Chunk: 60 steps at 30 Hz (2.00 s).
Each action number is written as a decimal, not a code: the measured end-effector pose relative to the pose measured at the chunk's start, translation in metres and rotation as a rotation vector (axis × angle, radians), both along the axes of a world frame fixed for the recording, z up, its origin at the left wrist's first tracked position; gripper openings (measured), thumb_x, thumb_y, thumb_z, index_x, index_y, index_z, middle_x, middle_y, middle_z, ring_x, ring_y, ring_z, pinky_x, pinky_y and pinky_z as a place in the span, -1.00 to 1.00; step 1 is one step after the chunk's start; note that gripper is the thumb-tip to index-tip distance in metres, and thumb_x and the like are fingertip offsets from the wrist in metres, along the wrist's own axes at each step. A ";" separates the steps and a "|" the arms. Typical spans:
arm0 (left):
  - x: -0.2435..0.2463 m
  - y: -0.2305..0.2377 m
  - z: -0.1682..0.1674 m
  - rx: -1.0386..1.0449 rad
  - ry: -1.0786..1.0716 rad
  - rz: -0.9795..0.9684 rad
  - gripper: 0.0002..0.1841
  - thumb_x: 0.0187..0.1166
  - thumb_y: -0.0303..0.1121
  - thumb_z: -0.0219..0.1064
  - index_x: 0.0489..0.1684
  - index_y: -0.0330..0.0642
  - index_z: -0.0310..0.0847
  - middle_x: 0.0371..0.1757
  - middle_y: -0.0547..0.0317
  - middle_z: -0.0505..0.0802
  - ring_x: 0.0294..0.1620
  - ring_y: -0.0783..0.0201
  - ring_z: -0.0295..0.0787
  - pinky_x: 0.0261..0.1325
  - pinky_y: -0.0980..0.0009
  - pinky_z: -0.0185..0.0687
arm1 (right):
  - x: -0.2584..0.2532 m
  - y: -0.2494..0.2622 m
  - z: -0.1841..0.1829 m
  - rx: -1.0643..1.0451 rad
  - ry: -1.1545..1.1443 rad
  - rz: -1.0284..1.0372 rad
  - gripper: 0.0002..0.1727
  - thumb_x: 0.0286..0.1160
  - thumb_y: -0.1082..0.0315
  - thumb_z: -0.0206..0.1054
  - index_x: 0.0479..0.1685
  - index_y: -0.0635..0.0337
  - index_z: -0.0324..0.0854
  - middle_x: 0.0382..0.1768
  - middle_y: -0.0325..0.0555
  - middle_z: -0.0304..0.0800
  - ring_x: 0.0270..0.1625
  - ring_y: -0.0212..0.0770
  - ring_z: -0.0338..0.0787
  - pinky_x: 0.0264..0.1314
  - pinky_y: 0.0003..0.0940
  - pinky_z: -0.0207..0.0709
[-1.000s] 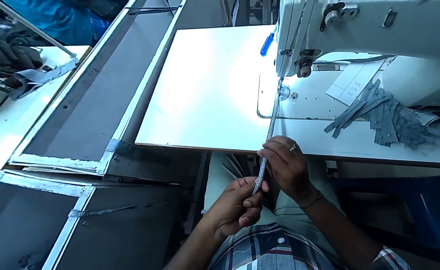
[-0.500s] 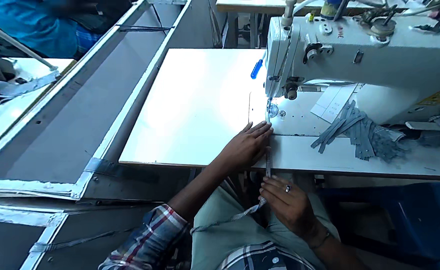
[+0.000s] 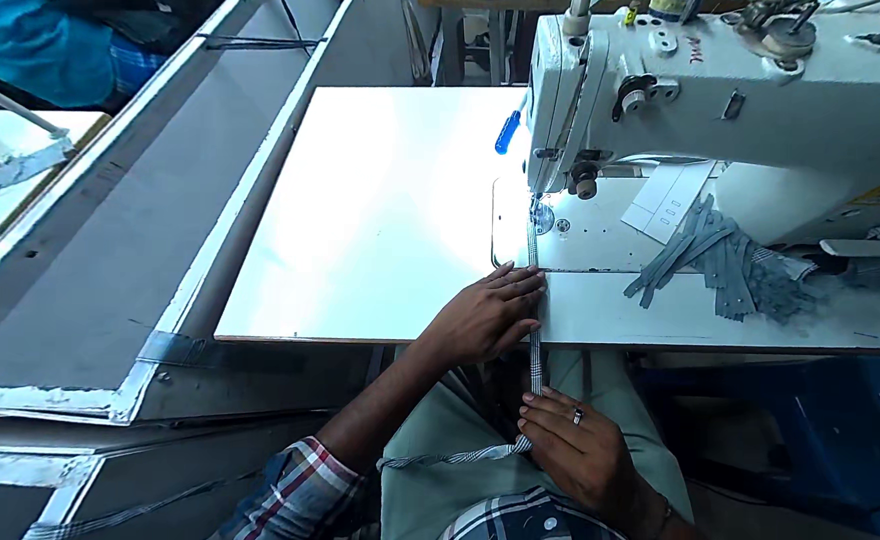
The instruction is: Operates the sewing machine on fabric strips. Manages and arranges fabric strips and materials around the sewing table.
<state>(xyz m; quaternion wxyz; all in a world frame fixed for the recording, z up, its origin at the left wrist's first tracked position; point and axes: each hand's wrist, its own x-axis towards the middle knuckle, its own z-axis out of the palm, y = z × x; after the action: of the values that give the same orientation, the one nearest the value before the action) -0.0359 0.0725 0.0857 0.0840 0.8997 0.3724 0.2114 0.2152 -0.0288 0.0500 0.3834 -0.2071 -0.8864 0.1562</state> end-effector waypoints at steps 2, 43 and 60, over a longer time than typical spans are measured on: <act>-0.001 -0.002 -0.001 0.008 -0.002 -0.015 -0.40 0.87 0.01 -0.10 0.54 -0.26 0.60 0.69 -0.01 0.58 0.83 0.12 0.27 0.93 0.09 0.00 | 0.000 -0.001 0.000 -0.005 0.002 -0.001 -0.83 0.61 0.42 0.35 -0.01 0.20 0.84 0.09 -0.06 0.94 0.37 -0.08 0.84 0.58 -0.07 0.65; -0.009 -0.001 0.003 0.018 0.057 -0.045 -0.39 0.87 0.00 -0.12 0.56 -0.26 0.59 0.67 -0.03 0.60 0.82 0.10 0.30 0.92 0.04 0.02 | -0.018 0.046 0.006 -0.087 0.084 -0.079 -0.83 0.61 0.36 0.36 -0.11 0.16 0.89 0.03 -0.20 0.94 0.39 -0.19 0.80 0.74 0.06 0.43; -0.008 0.003 0.007 0.024 0.085 -0.016 -0.41 0.86 0.00 -0.08 0.56 -0.22 0.59 0.67 0.01 0.60 0.81 0.12 0.31 0.92 0.01 0.01 | -0.022 0.054 0.010 -0.114 0.107 -0.070 -0.85 0.56 0.41 0.39 -0.13 0.21 0.88 -0.02 -0.16 0.93 0.33 -0.20 0.82 0.73 0.03 0.46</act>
<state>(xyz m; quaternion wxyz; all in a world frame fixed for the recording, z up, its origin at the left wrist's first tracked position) -0.0444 0.0760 0.0925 0.0593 0.9117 0.3659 0.1769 0.1932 0.0248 0.0599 0.4230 -0.2509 -0.8466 0.2036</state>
